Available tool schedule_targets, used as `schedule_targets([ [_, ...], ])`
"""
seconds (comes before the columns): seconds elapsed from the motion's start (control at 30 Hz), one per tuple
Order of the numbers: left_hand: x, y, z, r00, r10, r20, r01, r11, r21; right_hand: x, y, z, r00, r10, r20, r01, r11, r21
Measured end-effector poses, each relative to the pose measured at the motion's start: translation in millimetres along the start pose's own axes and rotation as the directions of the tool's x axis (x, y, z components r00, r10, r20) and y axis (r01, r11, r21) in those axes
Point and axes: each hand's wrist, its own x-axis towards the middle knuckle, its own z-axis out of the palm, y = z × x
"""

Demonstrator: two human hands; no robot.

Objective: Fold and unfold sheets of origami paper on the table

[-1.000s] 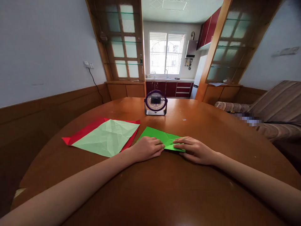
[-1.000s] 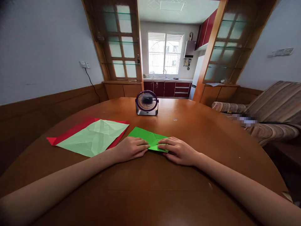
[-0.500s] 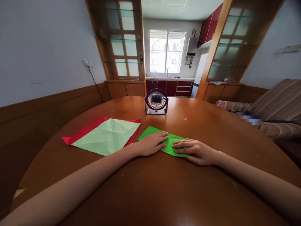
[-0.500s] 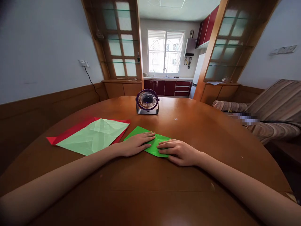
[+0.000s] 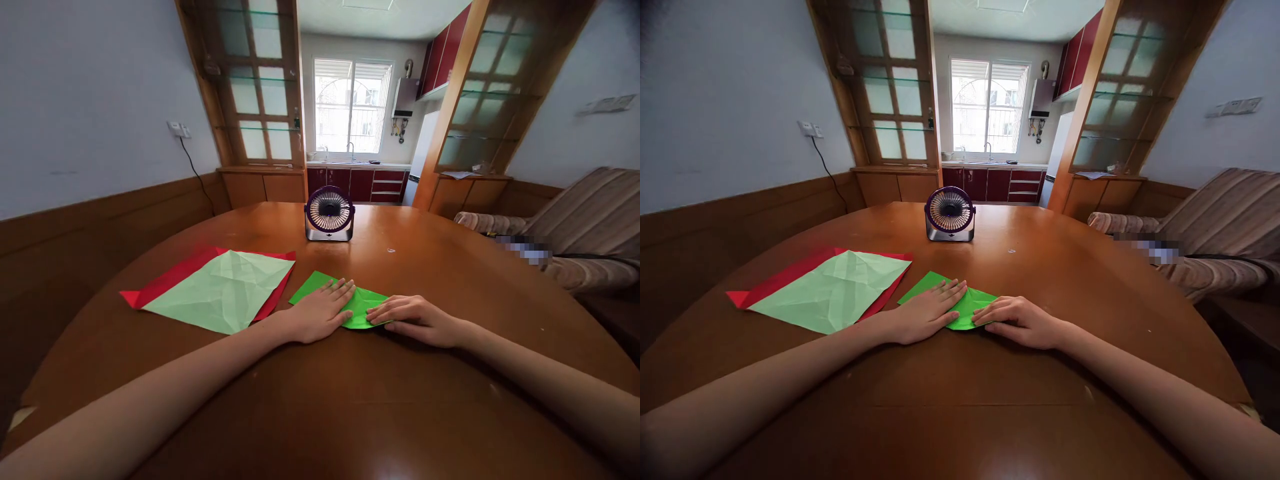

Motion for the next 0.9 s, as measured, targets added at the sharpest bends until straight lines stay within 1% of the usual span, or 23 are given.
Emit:
schedule_targets([
  [0.13,-9.1,4.4,1.2,1.000,-0.008,-0.028,0.007,1.000,-0.022,2.3,-2.2,1.2,0.990,0.128,-0.061,-0.121,0.987,0.106],
  [0.2,-12.8,3.5,2.5,0.999,-0.025,-0.034,0.024,0.999,-0.032,3.3,-1.0,1.8,0.981,0.182,-0.069,-0.168,0.971,0.170],
  [0.27,-16.2,2.1,3.4,0.999,-0.010,-0.033,0.009,0.999,-0.034,4.5,0.7,2.3,0.970,0.233,-0.068,-0.212,0.950,0.230],
  [0.37,-20.4,0.9,3.6,0.999,0.018,-0.038,-0.019,1.000,-0.025,7.8,2.5,3.3,0.944,0.320,-0.082,-0.283,0.911,0.300],
  [0.5,-22.1,2.0,3.6,0.999,0.024,-0.033,-0.024,1.000,0.007,17.5,3.8,7.5,0.898,0.407,-0.166,-0.328,0.873,0.360],
  [0.6,-22.2,3.3,3.0,0.998,0.042,-0.047,-0.040,0.999,0.031,27.5,6.2,13.3,0.868,0.436,-0.239,-0.349,0.877,0.331],
  [0.7,-23.0,4.4,1.5,0.999,0.041,-0.036,-0.039,0.998,0.041,37.3,9.9,19.0,0.850,0.433,-0.301,-0.372,0.897,0.241],
  [0.8,-24.2,5.0,-0.3,0.999,0.026,-0.021,-0.025,0.999,0.036,45.1,12.9,22.3,0.841,0.426,-0.333,-0.414,0.903,0.112],
  [0.9,-25.0,5.3,-1.7,1.000,0.030,-0.006,-0.029,0.999,0.035,49.6,15.2,24.0,0.845,0.410,-0.344,-0.438,0.899,-0.005],
])
